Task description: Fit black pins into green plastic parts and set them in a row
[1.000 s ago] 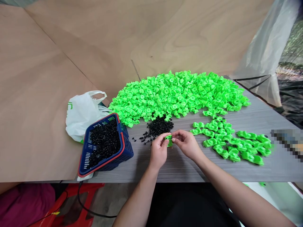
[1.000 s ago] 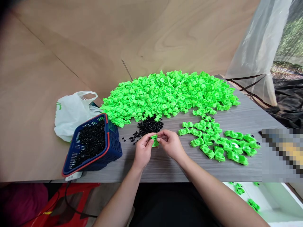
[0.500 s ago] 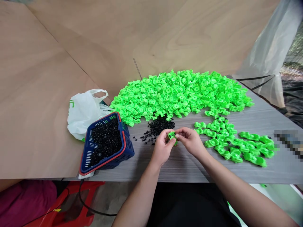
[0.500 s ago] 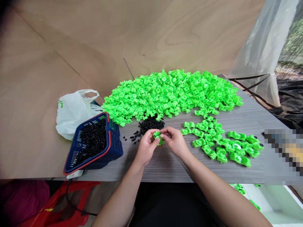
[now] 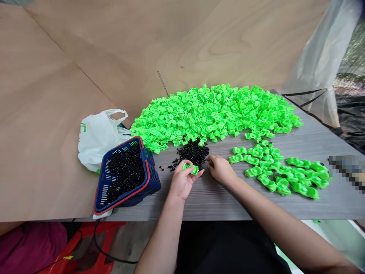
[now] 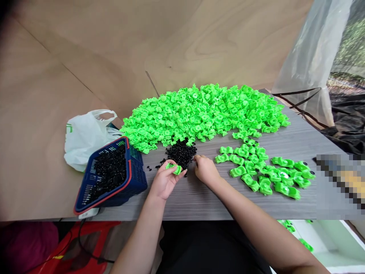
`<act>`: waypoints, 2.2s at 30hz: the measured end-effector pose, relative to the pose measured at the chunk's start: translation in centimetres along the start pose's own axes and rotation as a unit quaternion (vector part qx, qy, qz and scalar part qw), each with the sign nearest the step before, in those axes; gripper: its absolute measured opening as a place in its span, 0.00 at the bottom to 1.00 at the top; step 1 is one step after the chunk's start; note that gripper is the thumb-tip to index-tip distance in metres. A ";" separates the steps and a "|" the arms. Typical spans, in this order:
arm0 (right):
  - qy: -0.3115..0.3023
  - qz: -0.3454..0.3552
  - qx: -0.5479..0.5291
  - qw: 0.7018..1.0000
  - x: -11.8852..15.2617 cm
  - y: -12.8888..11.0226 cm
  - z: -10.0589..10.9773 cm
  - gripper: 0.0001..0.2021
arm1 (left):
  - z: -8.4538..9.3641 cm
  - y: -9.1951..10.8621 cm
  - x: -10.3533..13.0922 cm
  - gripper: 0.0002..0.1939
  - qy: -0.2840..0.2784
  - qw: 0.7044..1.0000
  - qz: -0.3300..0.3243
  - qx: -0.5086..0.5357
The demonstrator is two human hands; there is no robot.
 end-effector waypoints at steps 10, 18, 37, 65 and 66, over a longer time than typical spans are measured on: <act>0.014 -0.023 0.058 0.998 -2.1 -0.9 -0.9 0.06 | 0.2 -1.3 0.1 0.15 0.030 0.999 -0.020 -0.034; 0.032 -0.013 0.040 0.999 -2.1 -0.8 -0.9 0.06 | -0.2 -1.9 0.2 0.15 0.001 1.000 -0.017 -0.026; 0.044 -0.013 -0.535 0.843 -1.1 -0.9 0.8 0.12 | -0.4 -2.6 -0.1 0.21 0.044 0.981 -0.078 -0.173; 0.094 0.135 -0.132 0.977 2.5 -4.4 2.2 0.10 | -1.2 -2.6 -0.1 0.14 0.043 0.956 -0.143 -0.251; 0.096 0.135 -0.135 0.977 2.6 -4.4 2.2 0.10 | -1.2 -2.7 -0.1 0.13 0.044 0.955 -0.150 -0.253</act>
Point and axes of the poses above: each hand's wrist, its own x-axis away from the middle knuckle, its own z-axis out of the back of the hand, y = z × x, the point moved 2 cm from there along -x, towards the middle knuckle, and after that the axes turned 3 degrees about -x, right-handed, at the moved point
